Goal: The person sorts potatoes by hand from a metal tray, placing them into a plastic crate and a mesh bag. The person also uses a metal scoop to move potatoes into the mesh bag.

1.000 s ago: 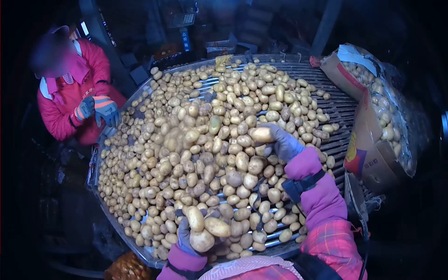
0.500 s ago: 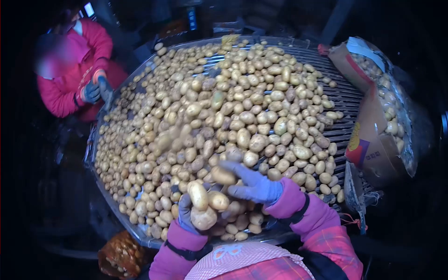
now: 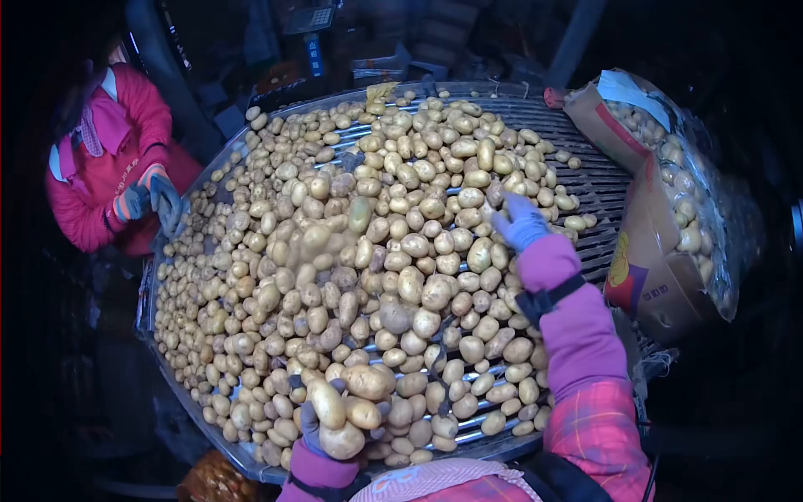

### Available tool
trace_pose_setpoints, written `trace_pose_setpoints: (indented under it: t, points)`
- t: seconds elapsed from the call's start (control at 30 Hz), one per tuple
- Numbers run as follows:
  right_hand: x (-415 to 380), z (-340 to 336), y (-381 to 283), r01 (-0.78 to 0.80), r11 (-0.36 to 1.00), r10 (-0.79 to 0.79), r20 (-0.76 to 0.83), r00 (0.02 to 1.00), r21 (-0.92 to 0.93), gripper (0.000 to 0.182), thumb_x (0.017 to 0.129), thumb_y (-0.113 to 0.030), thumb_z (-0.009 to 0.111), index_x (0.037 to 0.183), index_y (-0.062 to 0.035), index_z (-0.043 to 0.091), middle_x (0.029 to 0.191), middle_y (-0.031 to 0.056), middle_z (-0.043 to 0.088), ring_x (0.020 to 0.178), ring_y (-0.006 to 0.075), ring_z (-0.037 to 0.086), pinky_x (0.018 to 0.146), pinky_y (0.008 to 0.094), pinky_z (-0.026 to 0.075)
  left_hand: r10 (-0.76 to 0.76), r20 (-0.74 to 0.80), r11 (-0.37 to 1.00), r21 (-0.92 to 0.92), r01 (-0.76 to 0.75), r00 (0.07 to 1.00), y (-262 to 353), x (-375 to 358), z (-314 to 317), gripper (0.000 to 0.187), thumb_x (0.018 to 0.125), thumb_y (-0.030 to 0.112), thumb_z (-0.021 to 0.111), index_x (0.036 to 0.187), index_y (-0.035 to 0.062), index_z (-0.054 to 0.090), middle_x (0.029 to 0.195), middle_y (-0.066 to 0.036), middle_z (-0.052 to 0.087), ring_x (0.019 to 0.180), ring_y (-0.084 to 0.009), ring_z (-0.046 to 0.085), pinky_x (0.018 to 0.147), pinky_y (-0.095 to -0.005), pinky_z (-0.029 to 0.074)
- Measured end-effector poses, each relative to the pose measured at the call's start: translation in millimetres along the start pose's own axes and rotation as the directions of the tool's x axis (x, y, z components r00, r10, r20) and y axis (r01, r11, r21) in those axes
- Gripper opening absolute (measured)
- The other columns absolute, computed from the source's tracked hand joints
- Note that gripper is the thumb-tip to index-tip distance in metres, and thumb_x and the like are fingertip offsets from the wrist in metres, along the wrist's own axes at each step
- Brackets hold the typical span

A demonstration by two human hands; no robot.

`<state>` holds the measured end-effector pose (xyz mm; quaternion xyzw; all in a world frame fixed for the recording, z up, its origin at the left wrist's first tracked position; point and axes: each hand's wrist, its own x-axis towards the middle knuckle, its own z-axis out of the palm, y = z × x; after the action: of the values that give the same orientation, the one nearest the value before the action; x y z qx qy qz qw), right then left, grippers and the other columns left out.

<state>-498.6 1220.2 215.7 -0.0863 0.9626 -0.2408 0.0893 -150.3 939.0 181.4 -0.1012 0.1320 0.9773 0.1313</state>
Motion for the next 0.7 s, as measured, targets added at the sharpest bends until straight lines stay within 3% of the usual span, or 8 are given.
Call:
trace_pose_setpoints:
  t: [0.07,0.1,0.17,0.3,0.43,0.47,0.57,0.7]
  points:
    - [16,10,35,0.054,0.894,-0.089,-0.057,0.994,-0.445,0.074,0.079,-0.047,0.066,0.140,-0.0123,0.040,0.146,0.0200,0.032,0.125,0.0381,0.045,0.102,0.0446,0.040,0.217,0.003,0.922,0.329,-0.206,0.976,-8,-8,-34,0.069,0.091,0.058,0.036,0.123,-0.0020,0.047,0.093,-0.018,0.065,0.089,-0.0311,0.061,0.081,-0.0457,0.051]
    - [19,12,38,0.050,0.892,-0.081,-0.050,0.995,-0.450,0.074,0.079,-0.047,0.066,0.140,-0.0123,0.040,0.146,0.0200,0.032,0.125,0.0381,0.045,0.102,0.0446,0.040,0.283,0.012,0.864,0.430,-0.261,0.959,-9,-6,-32,0.070,0.092,0.059,0.035,0.125,-0.0023,0.045,0.092,-0.018,0.066,0.089,-0.0311,0.062,0.082,-0.0455,0.051]
    - [26,21,39,0.034,0.870,-0.084,-0.080,0.993,-0.492,0.069,0.081,-0.048,0.062,0.141,-0.0215,0.039,0.148,0.0115,0.032,0.128,0.0395,0.041,0.106,0.0520,0.033,0.168,-0.084,0.968,0.203,-0.148,0.982,-8,-9,-26,0.071,0.093,0.059,0.030,0.130,0.0005,0.042,0.097,-0.018,0.065,0.092,-0.0335,0.061,0.085,-0.0467,0.051]
    - [28,30,15,-0.043,0.862,0.011,-0.066,0.998,-0.505,0.068,0.083,-0.050,0.058,0.142,-0.0224,0.038,0.147,0.0119,0.034,0.129,0.0411,0.038,0.107,0.0554,0.029,0.126,-0.183,0.985,0.143,-0.101,0.975,-3,-13,-9,0.069,0.094,0.058,0.029,0.132,0.0025,0.041,0.104,-0.020,0.063,0.096,-0.0365,0.061,0.087,-0.0488,0.051]
    - [-8,1,25,0.113,0.949,-0.044,0.233,0.971,-0.295,0.070,0.077,-0.057,0.061,0.136,-0.0231,0.045,0.133,0.0199,0.045,0.118,0.0399,0.049,0.099,0.0518,0.041,0.173,-0.216,0.967,0.224,-0.123,0.961,-5,-13,-4,0.065,0.094,0.056,0.033,0.129,0.0022,0.042,0.107,-0.021,0.062,0.096,-0.0373,0.062,0.086,-0.0494,0.052]
    - [-22,0,28,0.128,0.941,-0.079,0.163,0.983,-0.313,0.070,0.073,-0.060,0.062,0.131,-0.0220,0.050,0.129,0.0219,0.048,0.115,0.0395,0.052,0.095,0.0494,0.044,0.171,-0.217,0.965,0.233,-0.119,0.961,-5,-13,-1,0.064,0.094,0.056,0.034,0.129,0.0022,0.042,0.108,-0.022,0.062,0.096,-0.0374,0.062,0.086,-0.0495,0.052]
    - [-50,-10,19,0.280,0.927,-0.147,0.444,0.884,-0.249,0.068,0.073,-0.060,0.063,0.127,-0.0196,0.054,0.118,0.0224,0.054,0.116,0.0392,0.052,0.095,0.0488,0.044,0.176,-0.234,0.969,0.213,-0.126,0.956,-6,-16,5,0.069,0.096,0.058,0.036,0.128,-0.0028,0.044,0.088,-0.013,0.064,0.082,-0.0267,0.060,0.077,-0.0383,0.051]
    - [-5,-17,25,0.317,0.940,-0.226,0.461,0.858,-0.129,0.055,0.079,-0.052,0.061,0.118,-0.0128,0.059,0.110,0.0192,0.061,0.100,0.0344,0.060,0.085,0.0432,0.049,0.192,-0.323,0.943,0.321,-0.084,0.927,-6,-24,2,0.072,0.097,0.058,0.033,0.125,-0.0067,0.044,0.084,-0.014,0.065,0.082,-0.0272,0.061,0.078,-0.0364,0.051]
